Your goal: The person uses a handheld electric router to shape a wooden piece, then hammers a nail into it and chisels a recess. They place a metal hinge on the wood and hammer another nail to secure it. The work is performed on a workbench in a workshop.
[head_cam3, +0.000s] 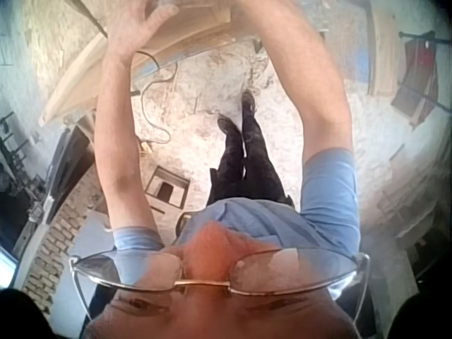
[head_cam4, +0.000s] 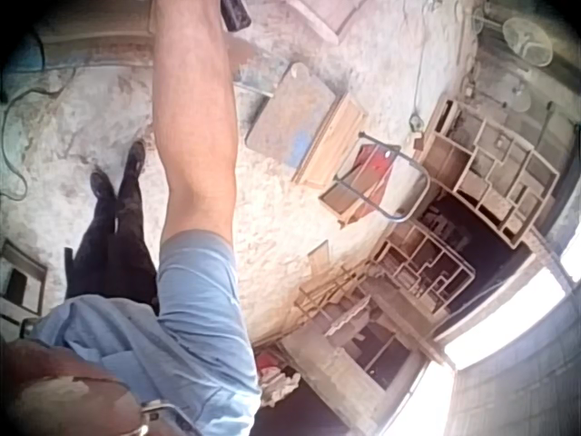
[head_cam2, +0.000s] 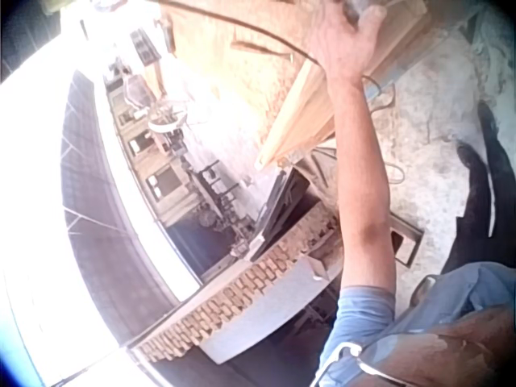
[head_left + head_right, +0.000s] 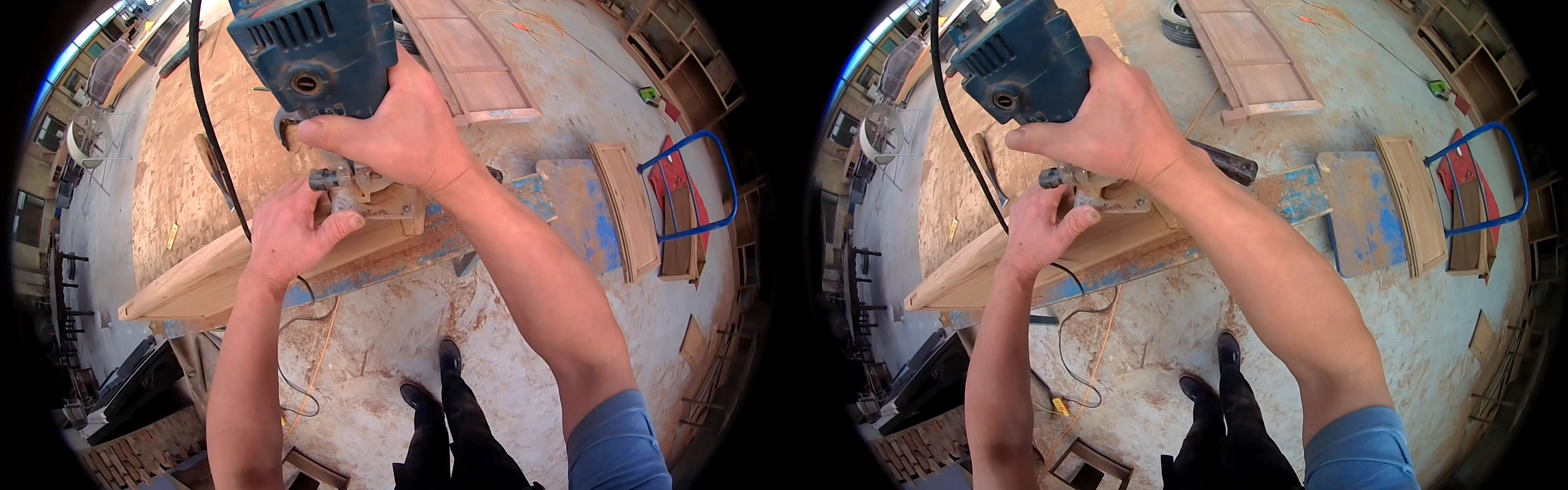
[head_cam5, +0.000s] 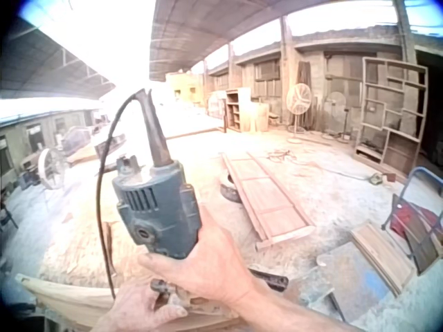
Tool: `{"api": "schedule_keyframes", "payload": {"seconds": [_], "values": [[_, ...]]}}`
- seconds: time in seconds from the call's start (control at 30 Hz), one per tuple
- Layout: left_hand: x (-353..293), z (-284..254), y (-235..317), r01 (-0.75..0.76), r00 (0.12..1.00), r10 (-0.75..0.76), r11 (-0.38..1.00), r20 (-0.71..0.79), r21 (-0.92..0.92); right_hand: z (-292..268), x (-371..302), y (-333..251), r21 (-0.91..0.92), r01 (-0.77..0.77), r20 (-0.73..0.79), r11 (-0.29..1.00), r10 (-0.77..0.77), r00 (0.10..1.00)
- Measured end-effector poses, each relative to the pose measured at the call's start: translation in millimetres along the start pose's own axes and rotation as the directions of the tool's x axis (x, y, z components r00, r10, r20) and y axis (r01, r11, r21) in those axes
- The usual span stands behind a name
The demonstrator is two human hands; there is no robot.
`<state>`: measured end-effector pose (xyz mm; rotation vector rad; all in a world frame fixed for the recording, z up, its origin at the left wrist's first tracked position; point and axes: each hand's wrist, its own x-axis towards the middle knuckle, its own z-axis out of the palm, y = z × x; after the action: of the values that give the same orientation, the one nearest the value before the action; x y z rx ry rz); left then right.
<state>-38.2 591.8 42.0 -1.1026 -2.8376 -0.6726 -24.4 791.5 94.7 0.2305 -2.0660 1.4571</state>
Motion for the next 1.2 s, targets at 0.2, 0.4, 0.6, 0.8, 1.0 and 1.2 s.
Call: {"api": "schedule_keyframes", "payload": {"seconds": [0.2, 0.4, 0.6, 0.8, 1.0, 1.2], "values": [[0.7, -0.7, -0.6, 0.003, 1.0, -0.003, 1.0, 0.012, 0.006, 1.0, 0.3, 3.3, 0.012, 0.004, -0.011, 1.0, -0.004, 1.0], [0.2, 0.7, 1.3, -0.002, 1.0, 0.001, 0.999, -0.029, -0.036, 2.7, 0.4, 4.8, 0.025, 0.022, -0.023, 0.999, -0.022, 1.0], [1.3, 0.9, 0.3, -0.004, 1.0, 0.003, 0.999, -0.02, -0.041, 4.3, 1.8, 9.1, 0.028, 0.041, -0.034, 0.999, -0.04, 0.999], [1.0, 0.7, -1.7, 0.015, 1.0, -0.015, 0.999, 0.004, -0.029, 4.4, 2.1, 7.7, 0.022, 0.044, -0.039, 0.999, -0.043, 0.998], [0.8, 2.7, -0.8, 0.02, 0.999, -0.021, 0.999, -0.024, -0.039, 4.7, 2.9, 10.9, 0.029, 0.057, -0.051, 0.998, -0.056, 0.997], [0.4, 3.8, -3.6, 0.03, 0.999, -0.032, 0.998, -0.035, -0.051, 5.9, 3.6, 9.8, 0.013, 0.062, -0.056, 0.998, -0.061, 0.997]]}}
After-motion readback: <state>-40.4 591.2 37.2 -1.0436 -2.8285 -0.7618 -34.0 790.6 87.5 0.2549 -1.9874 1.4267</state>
